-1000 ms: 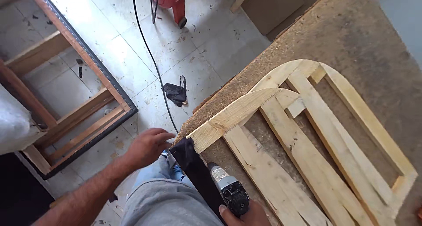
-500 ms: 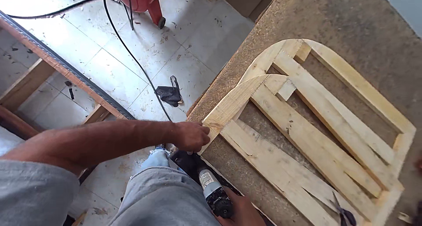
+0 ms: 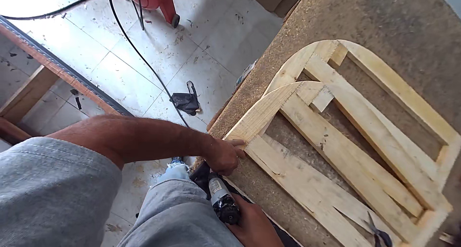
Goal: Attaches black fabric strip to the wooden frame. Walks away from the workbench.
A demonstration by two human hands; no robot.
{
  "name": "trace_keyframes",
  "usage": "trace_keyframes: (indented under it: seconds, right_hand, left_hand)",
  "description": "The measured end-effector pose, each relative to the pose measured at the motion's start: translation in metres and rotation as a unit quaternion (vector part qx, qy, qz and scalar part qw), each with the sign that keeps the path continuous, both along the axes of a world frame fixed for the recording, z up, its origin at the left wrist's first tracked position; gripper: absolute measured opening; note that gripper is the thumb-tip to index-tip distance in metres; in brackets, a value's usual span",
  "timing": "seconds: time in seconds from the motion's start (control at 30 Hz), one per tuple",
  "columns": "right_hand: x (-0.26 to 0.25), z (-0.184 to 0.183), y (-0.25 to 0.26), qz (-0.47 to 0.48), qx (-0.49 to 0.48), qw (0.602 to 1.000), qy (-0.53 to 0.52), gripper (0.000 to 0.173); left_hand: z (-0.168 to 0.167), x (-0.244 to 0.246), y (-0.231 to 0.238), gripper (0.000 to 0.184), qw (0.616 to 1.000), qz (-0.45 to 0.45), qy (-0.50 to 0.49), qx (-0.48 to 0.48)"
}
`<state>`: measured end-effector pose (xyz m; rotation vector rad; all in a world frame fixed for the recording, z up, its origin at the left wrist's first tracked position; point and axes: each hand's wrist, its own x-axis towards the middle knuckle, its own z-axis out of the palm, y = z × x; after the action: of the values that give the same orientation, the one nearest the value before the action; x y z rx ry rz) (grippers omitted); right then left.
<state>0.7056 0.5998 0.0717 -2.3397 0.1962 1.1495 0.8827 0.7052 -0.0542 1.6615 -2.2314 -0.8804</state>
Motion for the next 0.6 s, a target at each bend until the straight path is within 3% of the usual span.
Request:
trace_keyframes:
  seconds: [0.33,0.6]
  right_hand:
    - [0.015,-0.015,0.009,0.013,-0.007,0.999,-0.036,0.056]
    - [0.019,-0.020,0.013,0.014,-0.011,0.999,-0.048,0.054]
  left_hand:
    - [-0.007,-0.002,-0.007,0.021,0.999,0.014,0.034,-0.010]
    - [-0.005,-0.002,-0.004,0.016,0.999,0.009,0.036,-0.016]
